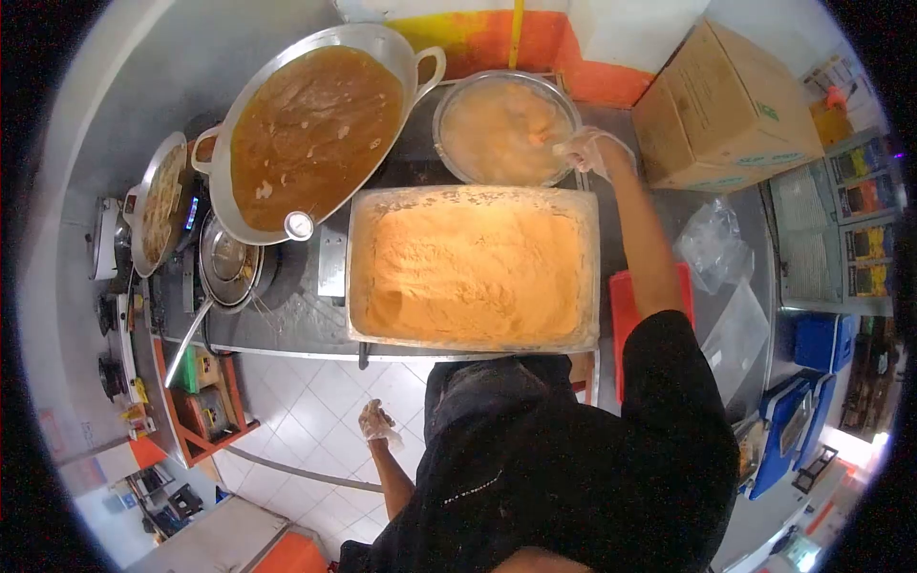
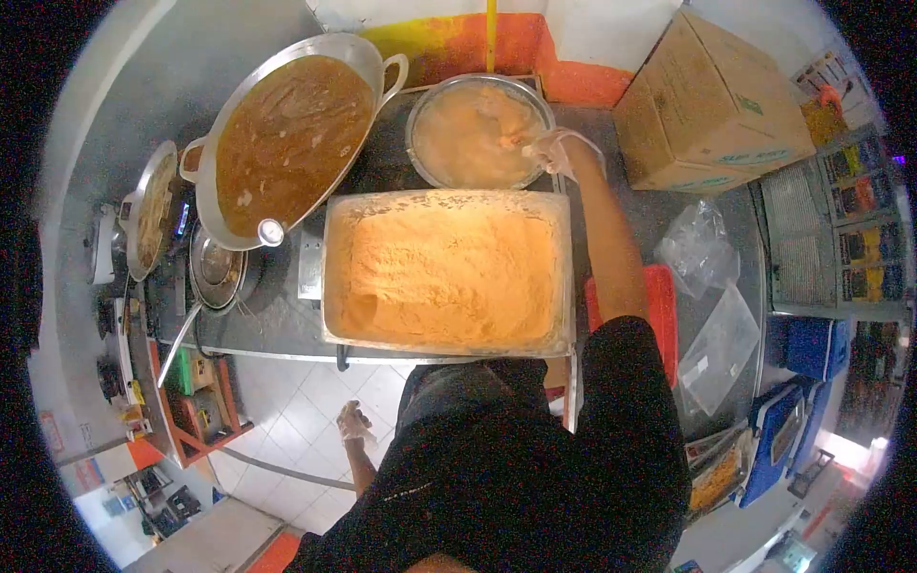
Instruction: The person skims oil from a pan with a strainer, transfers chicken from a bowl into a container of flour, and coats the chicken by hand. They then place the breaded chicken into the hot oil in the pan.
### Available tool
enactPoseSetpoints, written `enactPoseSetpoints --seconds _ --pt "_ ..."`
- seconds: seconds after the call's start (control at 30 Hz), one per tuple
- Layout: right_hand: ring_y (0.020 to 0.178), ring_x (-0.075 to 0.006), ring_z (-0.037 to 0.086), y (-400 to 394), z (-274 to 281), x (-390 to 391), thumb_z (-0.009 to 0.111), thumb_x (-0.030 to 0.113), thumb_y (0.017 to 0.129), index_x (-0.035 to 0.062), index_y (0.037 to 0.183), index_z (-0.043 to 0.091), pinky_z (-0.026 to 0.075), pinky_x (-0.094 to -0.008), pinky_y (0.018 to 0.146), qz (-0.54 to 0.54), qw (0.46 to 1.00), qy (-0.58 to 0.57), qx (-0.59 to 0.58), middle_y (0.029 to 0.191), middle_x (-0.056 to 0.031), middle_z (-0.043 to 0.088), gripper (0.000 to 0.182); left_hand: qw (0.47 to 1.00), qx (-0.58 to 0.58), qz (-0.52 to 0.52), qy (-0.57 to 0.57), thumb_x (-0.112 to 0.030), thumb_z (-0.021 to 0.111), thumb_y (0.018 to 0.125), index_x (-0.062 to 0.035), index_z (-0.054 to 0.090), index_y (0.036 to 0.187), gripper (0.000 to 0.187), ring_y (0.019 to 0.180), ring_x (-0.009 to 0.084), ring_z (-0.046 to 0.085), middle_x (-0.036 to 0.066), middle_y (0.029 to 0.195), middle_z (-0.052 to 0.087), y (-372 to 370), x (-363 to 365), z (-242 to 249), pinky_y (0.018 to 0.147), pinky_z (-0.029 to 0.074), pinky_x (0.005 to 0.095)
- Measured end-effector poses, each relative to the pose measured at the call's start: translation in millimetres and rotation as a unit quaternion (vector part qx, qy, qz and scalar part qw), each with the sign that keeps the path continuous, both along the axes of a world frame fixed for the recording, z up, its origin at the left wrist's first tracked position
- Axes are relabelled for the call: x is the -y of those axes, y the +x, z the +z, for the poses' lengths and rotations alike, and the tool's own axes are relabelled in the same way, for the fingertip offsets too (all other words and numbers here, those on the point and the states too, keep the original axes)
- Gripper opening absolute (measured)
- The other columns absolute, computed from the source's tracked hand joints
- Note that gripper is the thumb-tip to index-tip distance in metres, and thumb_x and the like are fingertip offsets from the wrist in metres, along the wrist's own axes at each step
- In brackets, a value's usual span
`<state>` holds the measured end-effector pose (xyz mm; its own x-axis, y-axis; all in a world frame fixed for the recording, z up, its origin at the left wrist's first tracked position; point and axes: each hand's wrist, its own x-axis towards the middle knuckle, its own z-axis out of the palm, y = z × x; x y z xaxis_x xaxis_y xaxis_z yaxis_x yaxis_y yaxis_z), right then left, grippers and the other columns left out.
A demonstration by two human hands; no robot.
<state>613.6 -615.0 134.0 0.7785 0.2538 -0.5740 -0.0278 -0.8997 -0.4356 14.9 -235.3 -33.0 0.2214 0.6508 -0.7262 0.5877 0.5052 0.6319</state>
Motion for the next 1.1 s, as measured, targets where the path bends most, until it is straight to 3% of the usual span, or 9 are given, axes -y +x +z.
enactPoseSetpoints --seconds 0.07,0.23,0.53,0.63,0.73,0.87,0.97,1.07,1.1 --pt "0.063 -0.0178 0.051 -7 20 -20 0.059 0.027 0.077 0.0038 0.072 0.053 0.042 -0.0316 0.058 -0.059 0.997 -0.001 -0.054 0.073 -0.0089 0.056 0.024 1.0 0.009 -0.003 0.01 -0.027 0.059 0.075 -0.0074 0.056 0.082 0.021 0.041 0.0121 0.044 0.0 0.054 0.042 -3 -7 -12 0.035 0.04 0.0274" --pt "0.067 -0.0186 0.053 26 -54 -33 0.059 0.03 0.076 0.0026 0.077 0.055 0.042 -0.0323 0.06 -0.122 0.986 0.017 0.107 0.075 -0.0098 0.057 0.027 0.996 0.047 -0.001 0.071 -0.028 0.06 0.078 -0.0064 0.057 0.087 0.024 0.041 0.0109 0.044 0.0 0.056 0.043 35 -4 27 0.035 0.04 0.0259" --pt "0.073 -0.0201 0.055 31 -67 -14 0.06 0.034 0.076 0.0003 0.086 0.058 0.043 -0.0336 0.064 -0.022 0.977 0.171 0.123 0.078 -0.0114 0.057 0.035 0.981 0.135 -0.041 0.13 -0.03 0.055 0.085 -0.005 0.057 0.095 0.027 0.039 0.0068 0.042 -0.003 0.053 0.041 115 -4 87 0.034 0.039 0.0231" --pt "0.074 -0.0194 0.055 7 16 -46 0.062 0.037 0.073 -0.0035 0.094 0.059 0.044 -0.0338 0.065 -0.081 0.993 -0.055 0.067 0.078 -0.0105 0.058 0.046 0.969 0.141 -0.125 0.162 -0.029 0.054 0.086 -0.004 0.058 0.096 0.027 0.039 0.0059 0.041 -0.002 0.054 0.044 155 5 112 0.035 0.037 0.0222" --pt "0.073 -0.0187 0.055 20 -8 -37 0.064 0.04 0.07 -0.0057 0.094 0.058 0.045 -0.0342 0.065 -0.064 0.996 -0.033 0.051 0.077 -0.01 0.058 0.052 0.972 0.069 -0.177 0.14 -0.025 0.055 0.086 -0.0025 0.059 0.097 0.026 0.045 0.0076 0.047 0.0 0.059 0.052 206 23 135 0.039 0.039 0.0231" --pt "0.07 -0.0186 0.054 34 -40 -24 0.065 0.043 0.069 -0.005 0.092 0.058 0.044 -0.0352 0.062 -0.082 0.996 -0.02 0.036 0.074 -0.0091 0.056 0.053 0.782 0.109 -0.471 0.393 -0.025 0.054 0.085 -0.002 0.058 0.103 0.03 0.074 0.0215 0.061 0.013 0.08 0.063 262 48 133 0.067 0.049 0.031" --pt "0.072 -0.0201 0.055 34 -48 -19 0.064 0.045 0.07 -0.0044 0.094 0.059 0.044 -0.0355 0.065 -0.112 0.994 -0.017 0.005 0.078 -0.0108 0.058 0.055 0.788 -0.008 -0.575 0.222 -0.037 0.052 0.083 -0.0038 0.052 0.115 0.047 0.095 0.028 0.057 0.019 0.102 0.059 303 69 117 0.079 0.047 0.0366" --pt "0.075 -0.0214 0.055 22 -28 -21 0.064 0.045 0.071 -0.004 0.095 0.059 0.044 -0.0361 0.068 -0.123 0.992 -0.043 0.002 0.082 -0.0123 0.06 0.055 0.662 -0.025 -0.65 0.373 -0.054 0.051 0.077 -0.0045 0.04 0.128 0.072 0.115 0.0328 0.043 0.022 0.125 0.044 309 83 48 0.09 0.041 0.0423" --pt "0.076 -0.0221 0.055 23 -34 -17 0.063 0.045 0.072 -0.0035 0.095 0.059 0.044 -0.0367 0.069 -0.113 0.993 -0.029 0.015 0.084 -0.0135 0.06 0.054 0.575 -0.062 -0.712 0.398 -0.059 0.051 0.074 -0.0048 0.034 0.131 0.081 0.12 0.0349 0.038 0.023 0.13 0.037 308 83 8 0.094 0.036 0.0441"
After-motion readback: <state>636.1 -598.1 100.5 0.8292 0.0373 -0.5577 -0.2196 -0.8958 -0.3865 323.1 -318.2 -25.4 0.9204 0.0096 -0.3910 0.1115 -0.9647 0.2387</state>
